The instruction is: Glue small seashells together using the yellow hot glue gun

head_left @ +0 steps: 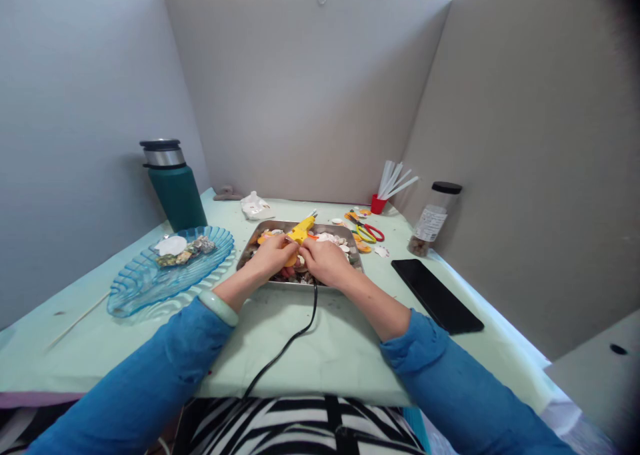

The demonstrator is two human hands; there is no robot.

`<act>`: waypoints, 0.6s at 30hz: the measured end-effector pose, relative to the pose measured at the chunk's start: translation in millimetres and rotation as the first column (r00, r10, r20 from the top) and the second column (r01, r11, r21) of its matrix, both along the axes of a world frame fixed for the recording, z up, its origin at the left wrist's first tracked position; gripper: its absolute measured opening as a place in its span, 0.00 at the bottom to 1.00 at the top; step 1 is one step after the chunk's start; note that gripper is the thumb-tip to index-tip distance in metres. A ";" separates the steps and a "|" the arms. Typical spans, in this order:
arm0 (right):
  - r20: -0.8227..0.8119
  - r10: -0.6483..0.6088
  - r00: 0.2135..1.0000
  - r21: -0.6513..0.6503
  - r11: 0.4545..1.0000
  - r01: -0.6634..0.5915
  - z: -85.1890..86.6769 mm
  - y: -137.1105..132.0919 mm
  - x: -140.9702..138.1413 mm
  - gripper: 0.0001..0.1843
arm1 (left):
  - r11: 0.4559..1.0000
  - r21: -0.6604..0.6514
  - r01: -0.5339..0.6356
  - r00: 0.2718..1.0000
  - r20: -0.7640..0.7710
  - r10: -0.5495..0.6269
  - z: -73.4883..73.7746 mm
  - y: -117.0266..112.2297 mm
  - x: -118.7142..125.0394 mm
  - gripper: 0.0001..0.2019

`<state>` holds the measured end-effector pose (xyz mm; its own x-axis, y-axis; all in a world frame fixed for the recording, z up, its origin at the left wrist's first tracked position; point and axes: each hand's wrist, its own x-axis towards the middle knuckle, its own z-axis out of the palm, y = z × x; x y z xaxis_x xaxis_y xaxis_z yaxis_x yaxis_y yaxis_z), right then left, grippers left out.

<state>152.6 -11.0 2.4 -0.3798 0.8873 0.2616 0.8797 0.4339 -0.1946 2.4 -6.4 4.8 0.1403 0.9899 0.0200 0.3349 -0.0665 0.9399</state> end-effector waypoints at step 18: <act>0.009 0.004 1.000 -0.005 1.000 -0.004 -0.6 1.0 -0.5 0.20 | 1.000 0.028 0.002 0.996 -0.086 0.000 -4.9 3.3 -1.8 0.05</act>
<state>152.2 -10.1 1.8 -0.3858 0.8870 0.2538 0.8796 0.4366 -0.1888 0.6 -3.1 -0.1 0.1437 0.9890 0.0351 0.4142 -0.0923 0.9055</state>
